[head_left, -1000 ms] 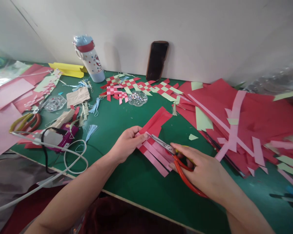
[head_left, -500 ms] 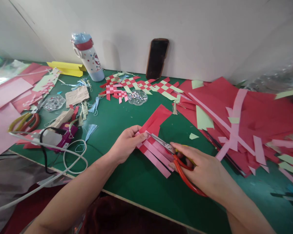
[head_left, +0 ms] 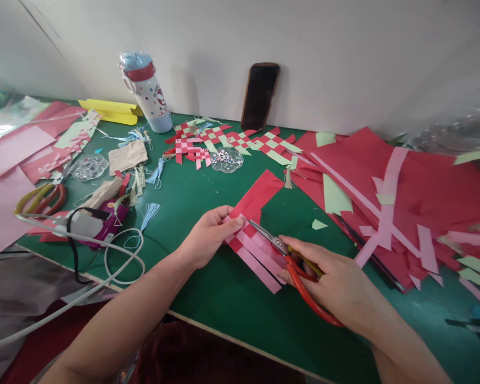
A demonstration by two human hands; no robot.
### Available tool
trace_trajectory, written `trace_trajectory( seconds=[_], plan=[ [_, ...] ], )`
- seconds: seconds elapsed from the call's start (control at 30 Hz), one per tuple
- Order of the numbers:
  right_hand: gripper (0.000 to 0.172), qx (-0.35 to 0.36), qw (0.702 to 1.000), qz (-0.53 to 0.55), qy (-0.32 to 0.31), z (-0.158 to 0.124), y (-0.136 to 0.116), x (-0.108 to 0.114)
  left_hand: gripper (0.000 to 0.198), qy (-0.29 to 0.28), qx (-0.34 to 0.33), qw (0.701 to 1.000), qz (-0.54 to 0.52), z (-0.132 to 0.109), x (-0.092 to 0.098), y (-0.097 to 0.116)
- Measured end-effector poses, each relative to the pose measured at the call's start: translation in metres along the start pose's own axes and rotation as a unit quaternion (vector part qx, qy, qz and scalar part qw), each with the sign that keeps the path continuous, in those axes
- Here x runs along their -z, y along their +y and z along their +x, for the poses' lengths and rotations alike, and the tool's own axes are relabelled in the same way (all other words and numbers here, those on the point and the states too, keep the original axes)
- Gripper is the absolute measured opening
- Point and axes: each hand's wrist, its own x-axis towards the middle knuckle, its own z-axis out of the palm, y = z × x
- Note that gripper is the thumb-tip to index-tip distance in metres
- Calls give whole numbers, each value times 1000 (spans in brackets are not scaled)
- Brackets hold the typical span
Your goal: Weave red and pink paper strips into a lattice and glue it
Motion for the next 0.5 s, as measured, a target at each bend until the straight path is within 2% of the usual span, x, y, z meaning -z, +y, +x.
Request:
trace_trajectory(
  seconds=[0.5],
  plan=[
    [45, -14, 999, 44, -11, 1, -1, 1, 28, 0, 4, 1000, -2, -1, 2, -2]
  ],
)
